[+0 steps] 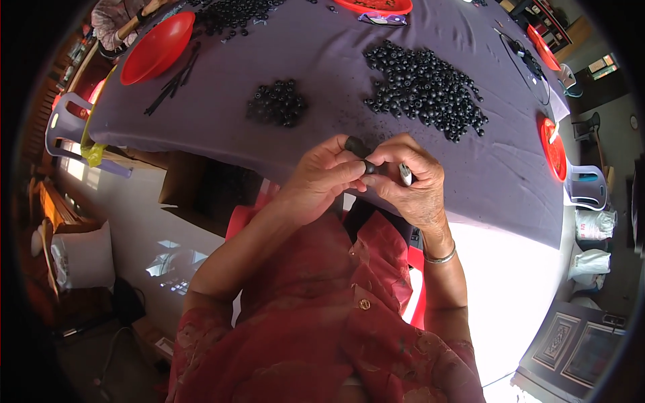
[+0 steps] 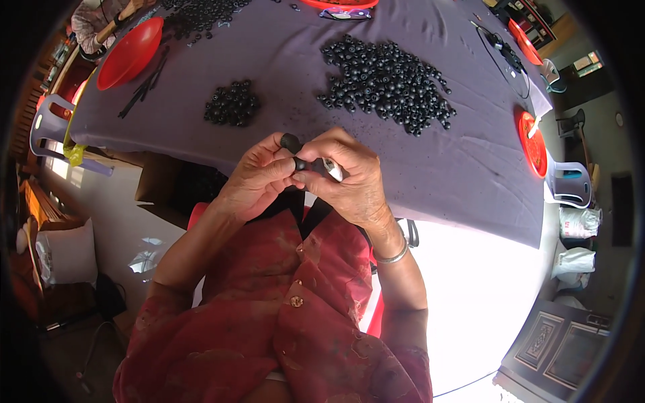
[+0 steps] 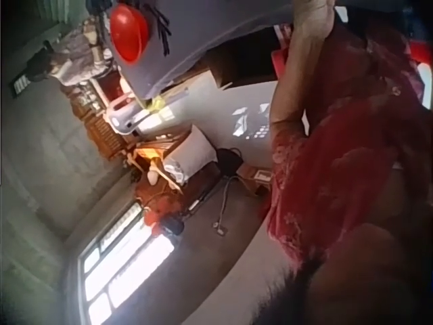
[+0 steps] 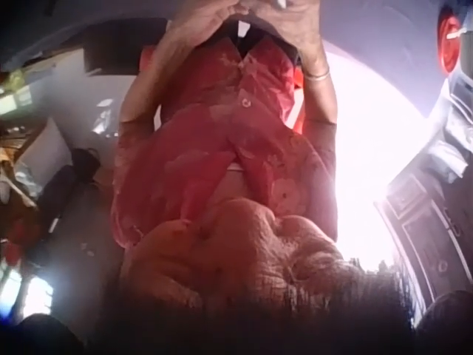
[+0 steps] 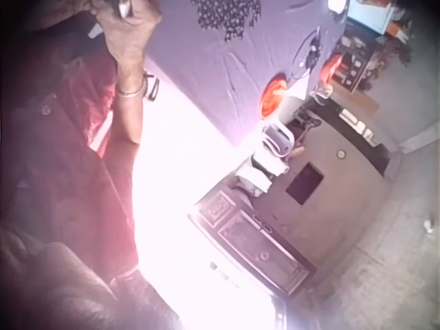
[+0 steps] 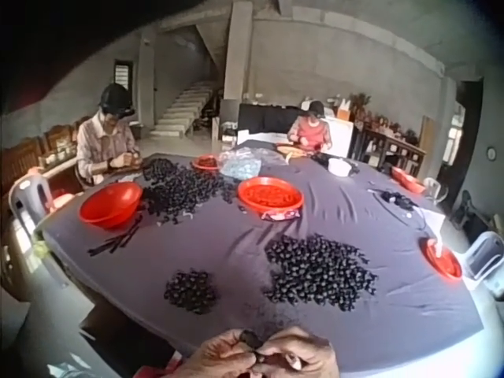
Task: Manually inspecting and sorting small black plastic beads on a table.
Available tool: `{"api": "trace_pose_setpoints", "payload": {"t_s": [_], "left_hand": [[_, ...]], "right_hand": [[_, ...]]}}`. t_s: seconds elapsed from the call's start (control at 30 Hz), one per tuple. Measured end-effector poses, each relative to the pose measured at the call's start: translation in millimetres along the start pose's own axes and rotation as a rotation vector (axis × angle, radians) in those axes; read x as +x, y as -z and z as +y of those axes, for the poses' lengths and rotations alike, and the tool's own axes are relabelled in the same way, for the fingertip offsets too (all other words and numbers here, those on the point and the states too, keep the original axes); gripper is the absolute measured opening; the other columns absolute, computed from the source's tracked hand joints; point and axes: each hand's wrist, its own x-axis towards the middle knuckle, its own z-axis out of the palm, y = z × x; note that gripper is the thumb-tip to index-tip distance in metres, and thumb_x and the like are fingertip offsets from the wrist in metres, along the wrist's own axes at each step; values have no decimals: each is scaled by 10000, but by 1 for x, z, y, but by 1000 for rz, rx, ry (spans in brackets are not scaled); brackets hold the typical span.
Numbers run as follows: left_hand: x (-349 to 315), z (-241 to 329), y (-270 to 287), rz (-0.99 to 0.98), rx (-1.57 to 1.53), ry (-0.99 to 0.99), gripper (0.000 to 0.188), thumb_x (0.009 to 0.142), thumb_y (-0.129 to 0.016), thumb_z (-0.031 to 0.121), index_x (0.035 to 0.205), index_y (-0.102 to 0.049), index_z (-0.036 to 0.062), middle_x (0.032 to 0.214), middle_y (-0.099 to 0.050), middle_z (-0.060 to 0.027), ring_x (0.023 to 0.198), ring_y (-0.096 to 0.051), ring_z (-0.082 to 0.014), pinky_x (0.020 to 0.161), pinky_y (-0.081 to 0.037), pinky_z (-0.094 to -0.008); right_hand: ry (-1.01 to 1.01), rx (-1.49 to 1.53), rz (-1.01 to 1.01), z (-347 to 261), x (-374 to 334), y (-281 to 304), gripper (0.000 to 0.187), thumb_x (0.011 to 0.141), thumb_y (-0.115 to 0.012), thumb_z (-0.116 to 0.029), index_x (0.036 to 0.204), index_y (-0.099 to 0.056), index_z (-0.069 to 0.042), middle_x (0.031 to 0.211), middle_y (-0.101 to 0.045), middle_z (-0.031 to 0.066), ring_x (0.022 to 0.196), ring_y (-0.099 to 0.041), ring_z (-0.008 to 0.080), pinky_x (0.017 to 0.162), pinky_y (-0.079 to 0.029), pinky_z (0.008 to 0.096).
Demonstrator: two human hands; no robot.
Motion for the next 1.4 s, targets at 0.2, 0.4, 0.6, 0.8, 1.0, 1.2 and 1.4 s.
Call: {"api": "trace_pose_setpoints", "payload": {"t_s": [0.2, 0.4, 0.6, 0.8, 1.0, 1.2, 1.4], "left_hand": [[-1, -1, -4, -54, -154, 37, 154, 884, -593, 51, 1017, -515, 63, 956, -613, -36, 842, -570, -109, 779, -467, -271], [1, 3, -1, -109, -143, 72, 168, 882, -594, 47, 1010, -487, 63, 859, -556, 3, 859, -577, -119, 768, -480, -295], [3, -1, 7, -106, -149, 67, 175, 889, -590, 64, 1018, -473, 58, 860, -560, -23, 824, -583, -136, 736, -495, -322], [2, 1, 1, -72, -118, 47, 145, 900, -585, 103, 1020, -505, 86, 849, -559, -17, 766, -526, -121, 687, -464, -298], [2, 2, 7, -78, -198, -29, 75, 917, -545, 76, 992, -534, 79, 889, -614, -48, 832, -612, -145, 747, -511, -317], [2, 4, 1, -37, -174, -38, 57, 928, -520, 65, 959, -566, 80, 887, -619, -43, 831, -607, -131, 749, -513, -315], [3, 4, 4, -72, -170, -35, 72, 929, -517, 59, 962, -576, 83, 886, -620, -42, 821, -603, -129, 748, -514, -315]], "right_hand": [[50, -24, -9, 1, -3, -3, 253, 673, -784, 37, 877, -644, -16, 849, -579, 38, 651, -562, 85, 582, -473, 211], [-172, 73, -26, -7, -8, -5, 157, 734, -727, 69, 850, -631, 25, 838, -547, 53, 694, -634, 146, 617, -549, 258], [-276, 365, -2, -4, -6, -7, 56, 819, -667, 22, 873, -654, 29, 811, -583, 52, 675, -609, 116, 593, -512, 238], [-316, 52, 85, -10, -5, 2, 127, 883, -614, -128, 916, -635, -7, 770, -598, 1, 672, -504, 62, 572, -392, 203], [2, -340, -47, -12, -11, 3, 201, 843, -666, -166, 987, -619, -34, 722, -567, 73, 627, -565, 191, 581, -466, 304], [144, -603, -67, -14, -9, 0, 270, 763, -740, -213, 951, -659, -38, 678, -562, 61, 546, -552, 197, 479, -453, 307], [101, -563, -80, -14, -8, 1, 255, 761, -742, -184, 955, -662, -39, 673, -575, 65, 545, -558, 193, 480, -456, 300]]}}
